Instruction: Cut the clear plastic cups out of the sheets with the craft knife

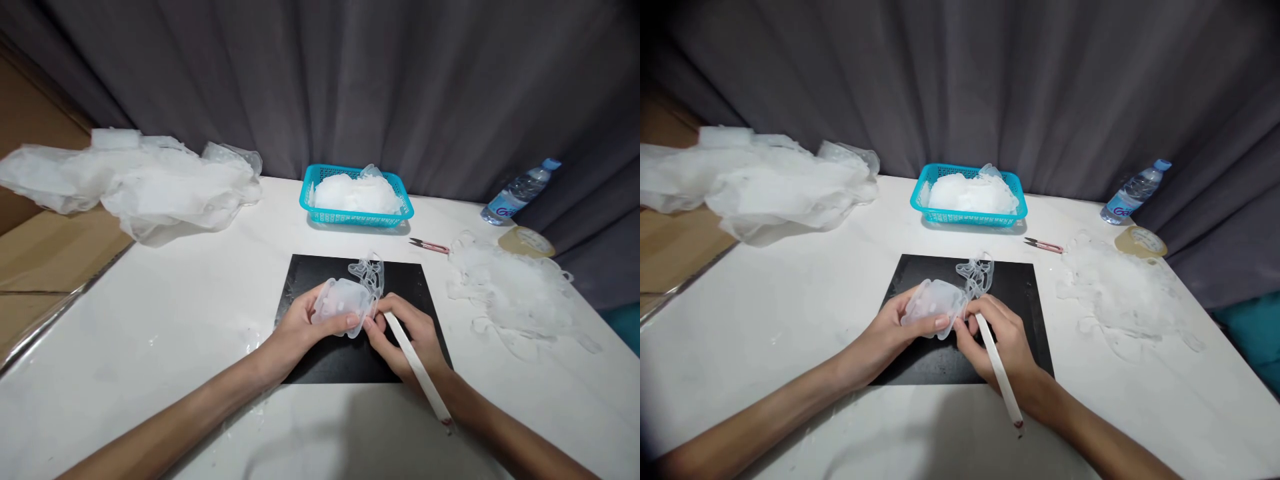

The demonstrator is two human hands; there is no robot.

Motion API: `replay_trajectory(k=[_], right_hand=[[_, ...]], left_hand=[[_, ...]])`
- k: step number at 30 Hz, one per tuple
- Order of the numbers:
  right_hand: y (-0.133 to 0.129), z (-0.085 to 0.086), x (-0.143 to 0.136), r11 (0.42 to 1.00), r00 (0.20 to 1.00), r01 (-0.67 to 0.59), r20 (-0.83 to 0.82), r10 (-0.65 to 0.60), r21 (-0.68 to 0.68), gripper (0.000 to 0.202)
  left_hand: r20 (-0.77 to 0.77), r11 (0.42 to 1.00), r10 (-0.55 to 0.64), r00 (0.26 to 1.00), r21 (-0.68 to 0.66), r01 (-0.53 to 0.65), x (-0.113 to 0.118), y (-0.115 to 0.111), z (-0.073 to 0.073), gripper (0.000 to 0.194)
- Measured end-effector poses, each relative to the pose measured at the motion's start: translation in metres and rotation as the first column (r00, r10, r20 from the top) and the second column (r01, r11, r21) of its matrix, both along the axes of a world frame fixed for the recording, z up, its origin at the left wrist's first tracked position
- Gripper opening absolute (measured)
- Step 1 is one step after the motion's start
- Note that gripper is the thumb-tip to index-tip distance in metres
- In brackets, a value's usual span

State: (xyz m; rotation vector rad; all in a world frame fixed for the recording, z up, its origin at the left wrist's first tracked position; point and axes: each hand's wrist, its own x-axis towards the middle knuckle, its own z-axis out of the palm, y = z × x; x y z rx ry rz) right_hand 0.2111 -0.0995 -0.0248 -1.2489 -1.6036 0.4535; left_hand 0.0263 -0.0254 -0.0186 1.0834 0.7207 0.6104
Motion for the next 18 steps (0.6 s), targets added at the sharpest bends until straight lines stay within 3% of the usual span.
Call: replay_trajectory(k=[6, 10, 18], right_hand=[[-0.0006, -0.0027, 0.0024, 0.999, 1.0, -0.023, -0.005, 0.022, -0.036, 0.011], [-0.0008, -0.0009, 0.0042, 0.998, 1.0, -0.031, -0.004, 0.031, -0.055, 0.013], [0.0028, -0.0082, 0.0089, 0.999, 0.992, 0.017, 0.126, -0.022, 0.04, 0.02]], left_hand=[[-0.152, 0.983, -0.009, 0.988, 0.179, 0.037, -0.0033, 0.0025, -0.0023, 0.037], [-0.143, 0.978, -0.011, 0.99, 0.206, 0.04, -0.0043, 0.0044, 0.001, 0.037], [-0.132, 0.973, -0.09, 0.987, 0.199, 0.115, -0.006, 0.0073, 0.0058, 0.032]])
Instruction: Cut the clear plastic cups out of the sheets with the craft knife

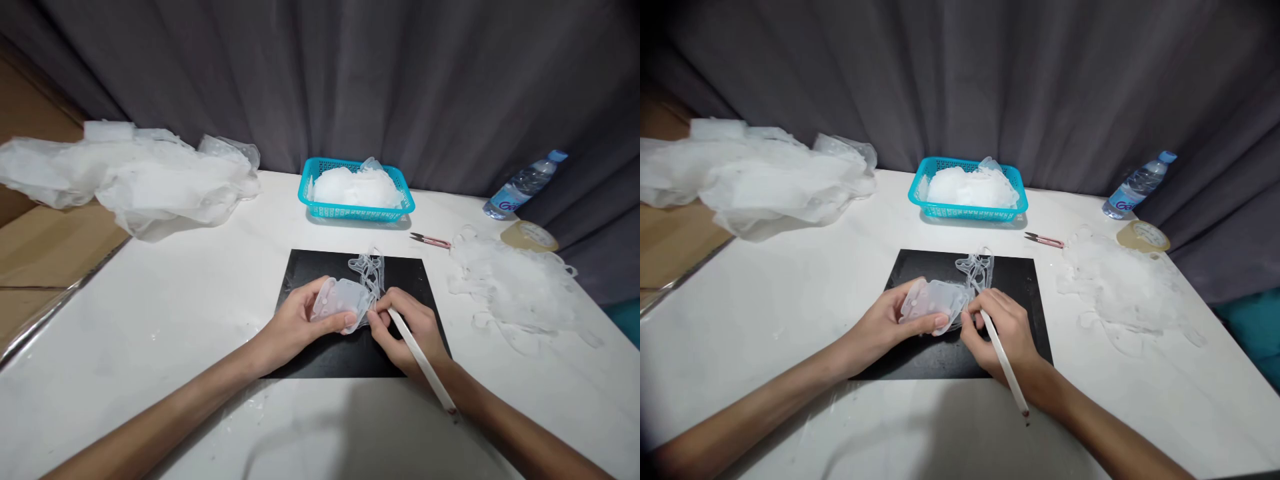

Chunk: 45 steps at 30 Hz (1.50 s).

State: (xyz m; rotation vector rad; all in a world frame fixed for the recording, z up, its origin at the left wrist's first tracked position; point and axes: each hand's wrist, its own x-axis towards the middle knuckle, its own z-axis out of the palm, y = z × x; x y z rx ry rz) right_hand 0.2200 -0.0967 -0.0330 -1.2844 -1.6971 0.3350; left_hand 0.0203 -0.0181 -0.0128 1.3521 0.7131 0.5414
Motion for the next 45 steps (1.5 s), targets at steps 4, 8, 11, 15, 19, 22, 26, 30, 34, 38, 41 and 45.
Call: replay_trajectory(k=[4, 8, 11, 15, 19, 22, 26, 30, 34, 38, 41, 45], right_hand=[[0.009, -0.007, 0.007, 0.997, 0.993, 0.08, 0.084, -0.082, 0.018, 0.022], [0.014, -0.009, 0.013, 0.992, 0.986, 0.125, 0.112, -0.127, 0.025, 0.024], [0.013, -0.007, 0.015, 0.997, 0.992, 0.082, 0.102, -0.081, -0.006, 0.022], [0.01, 0.0, 0.019, 0.989, 0.99, -0.117, 0.065, 0.123, -0.087, 0.015], [0.009, 0.004, 0.023, 0.979, 0.981, -0.178, 0.063, 0.185, -0.098, 0.008], [0.008, 0.004, 0.024, 0.982, 0.989, -0.146, -0.003, 0.147, -0.12, 0.004], [0.008, 0.003, 0.024, 0.983, 0.992, -0.097, -0.099, 0.082, -0.159, 0.017], [0.009, 0.006, 0.023, 0.966, 0.974, -0.225, -0.032, 0.223, -0.124, 0.022], [0.008, 0.008, 0.02, 0.958, 0.963, -0.268, 0.012, 0.27, -0.098, 0.011], [0.006, 0.009, 0.017, 0.968, 0.971, -0.237, 0.026, 0.24, -0.079, 0.009], [0.005, 0.009, 0.016, 0.974, 0.974, -0.22, 0.038, 0.222, -0.06, 0.009], [0.004, 0.009, 0.014, 0.977, 0.976, -0.209, 0.06, 0.212, -0.043, 0.008]], left_hand=[[-0.039, 0.998, -0.054, 0.998, -0.015, 0.054, -0.005, 0.003, -0.001, 0.033], [-0.074, 0.993, -0.108, 0.991, -0.046, 0.105, -0.008, 0.007, -0.002, 0.033], [-0.065, 0.991, -0.123, 0.99, -0.066, 0.119, -0.009, 0.009, -0.002, 0.032], [-0.058, 0.996, -0.08, 0.995, -0.049, 0.077, -0.009, 0.009, -0.002, 0.037], [-0.068, 0.991, -0.131, 0.989, -0.016, 0.131, -0.006, 0.007, -0.002, 0.032], [-0.049, 0.99, -0.138, 0.989, -0.044, 0.136, -0.004, 0.005, -0.003, 0.028], [-0.035, 0.993, -0.102, 0.994, -0.068, 0.099, -0.004, 0.003, -0.006, 0.031], [-0.044, 0.994, -0.073, 0.996, -0.08, 0.069, -0.002, 0.001, -0.008, 0.036], [-0.056, 0.998, -0.008, 0.998, -0.065, 0.004, 0.001, 0.0, -0.006, 0.041], [-0.055, 0.997, -0.008, 0.998, -0.077, 0.004, 0.002, 0.0, -0.006, 0.035], [-0.087, 0.999, -0.036, 0.996, -0.012, 0.035, 0.001, 0.001, -0.006, 0.03], [-0.119, 0.997, -0.014, 0.993, 0.067, 0.022, 0.0, 0.002, -0.005, 0.027]])
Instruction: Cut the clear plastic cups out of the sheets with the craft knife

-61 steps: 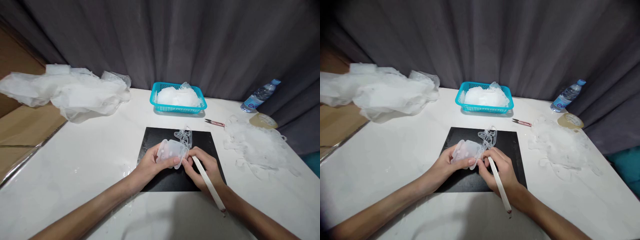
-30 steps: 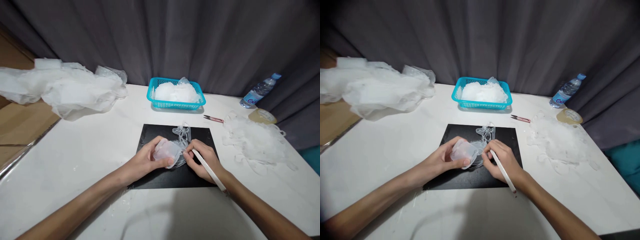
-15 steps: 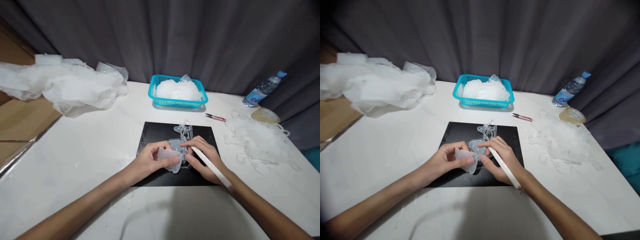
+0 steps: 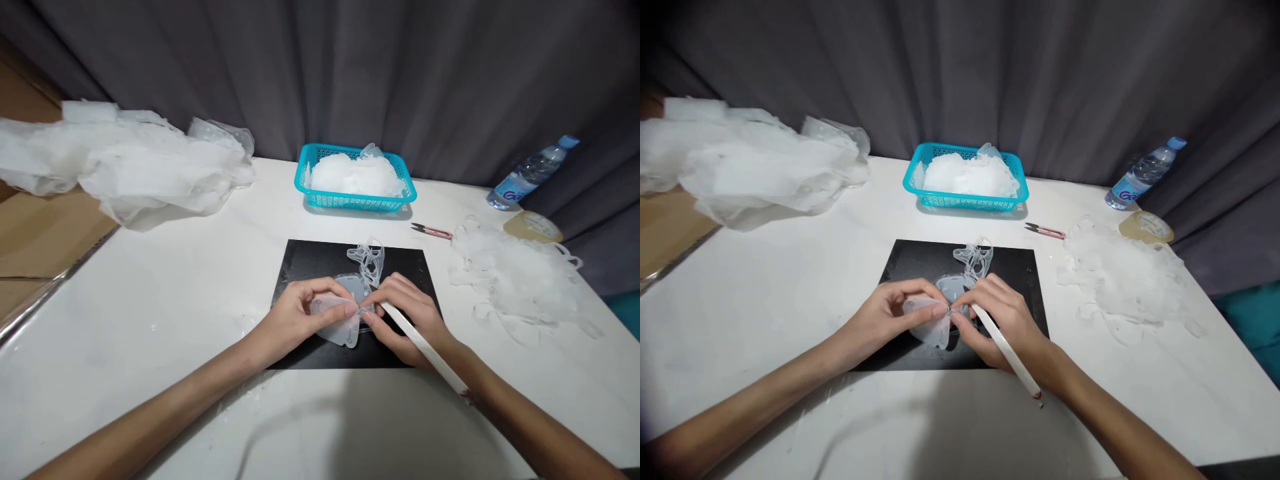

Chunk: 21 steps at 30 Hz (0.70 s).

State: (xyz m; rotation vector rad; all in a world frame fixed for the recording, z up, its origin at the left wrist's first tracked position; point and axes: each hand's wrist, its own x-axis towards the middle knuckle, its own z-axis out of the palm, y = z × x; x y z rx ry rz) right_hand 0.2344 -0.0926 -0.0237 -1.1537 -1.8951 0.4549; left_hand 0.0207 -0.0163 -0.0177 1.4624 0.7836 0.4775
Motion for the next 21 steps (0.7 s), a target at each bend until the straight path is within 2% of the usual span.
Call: replay_trajectory(k=[14, 21], right_hand=[[-0.0043, -0.0013, -0.0027, 0.998, 0.994, 0.041, 0.102, -0.047, 0.056, 0.011], [-0.0037, 0.0049, 0.0003, 0.998, 0.994, 0.001, 0.11, 0.006, -0.068, 0.008]], left_hand=[[-0.017, 0.999, 0.019, 1.0, -0.027, -0.02, 0.0016, -0.0061, 0.004, 0.029], [-0.022, 1.0, 0.022, 1.0, -0.014, -0.023, 0.0021, -0.0059, 0.0019, 0.031]])
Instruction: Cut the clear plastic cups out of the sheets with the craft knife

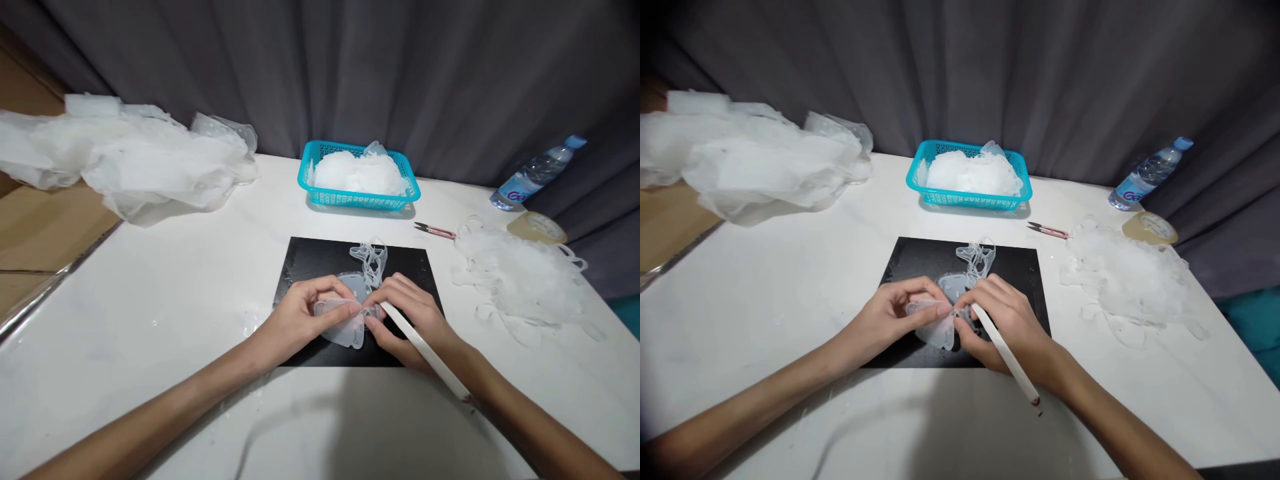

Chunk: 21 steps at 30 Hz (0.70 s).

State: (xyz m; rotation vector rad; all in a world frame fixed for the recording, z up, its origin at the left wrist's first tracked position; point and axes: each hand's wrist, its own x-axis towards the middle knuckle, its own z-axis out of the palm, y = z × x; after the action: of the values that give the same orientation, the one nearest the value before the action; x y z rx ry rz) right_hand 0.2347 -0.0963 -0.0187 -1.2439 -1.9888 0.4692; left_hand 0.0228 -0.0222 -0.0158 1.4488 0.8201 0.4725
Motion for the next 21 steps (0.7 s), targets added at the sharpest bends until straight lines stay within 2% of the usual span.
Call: replay_trajectory(k=[3, 9, 16, 21], right_hand=[[0.001, 0.0, 0.002, 0.999, 0.998, -0.039, -0.04, 0.038, -0.021, 0.008], [0.002, -0.004, 0.001, 0.999, 0.998, -0.035, -0.06, 0.037, 0.042, 0.009], [0.001, -0.003, 0.003, 0.997, 0.997, -0.075, -0.033, 0.075, 0.002, 0.009], [0.003, -0.005, 0.004, 0.996, 0.995, -0.086, -0.047, 0.086, 0.015, 0.003]], left_hand=[[-0.011, 1.0, -0.017, 1.0, 0.014, 0.017, -0.001, 0.002, 0.002, 0.03], [-0.031, 0.992, -0.127, 0.991, 0.017, 0.127, -0.006, 0.006, 0.008, 0.029], [-0.017, 0.99, -0.137, 0.99, 0.024, 0.137, -0.008, 0.007, 0.008, 0.027], [0.025, 0.987, -0.152, 0.988, -0.04, 0.153, -0.011, 0.009, 0.01, 0.024]])
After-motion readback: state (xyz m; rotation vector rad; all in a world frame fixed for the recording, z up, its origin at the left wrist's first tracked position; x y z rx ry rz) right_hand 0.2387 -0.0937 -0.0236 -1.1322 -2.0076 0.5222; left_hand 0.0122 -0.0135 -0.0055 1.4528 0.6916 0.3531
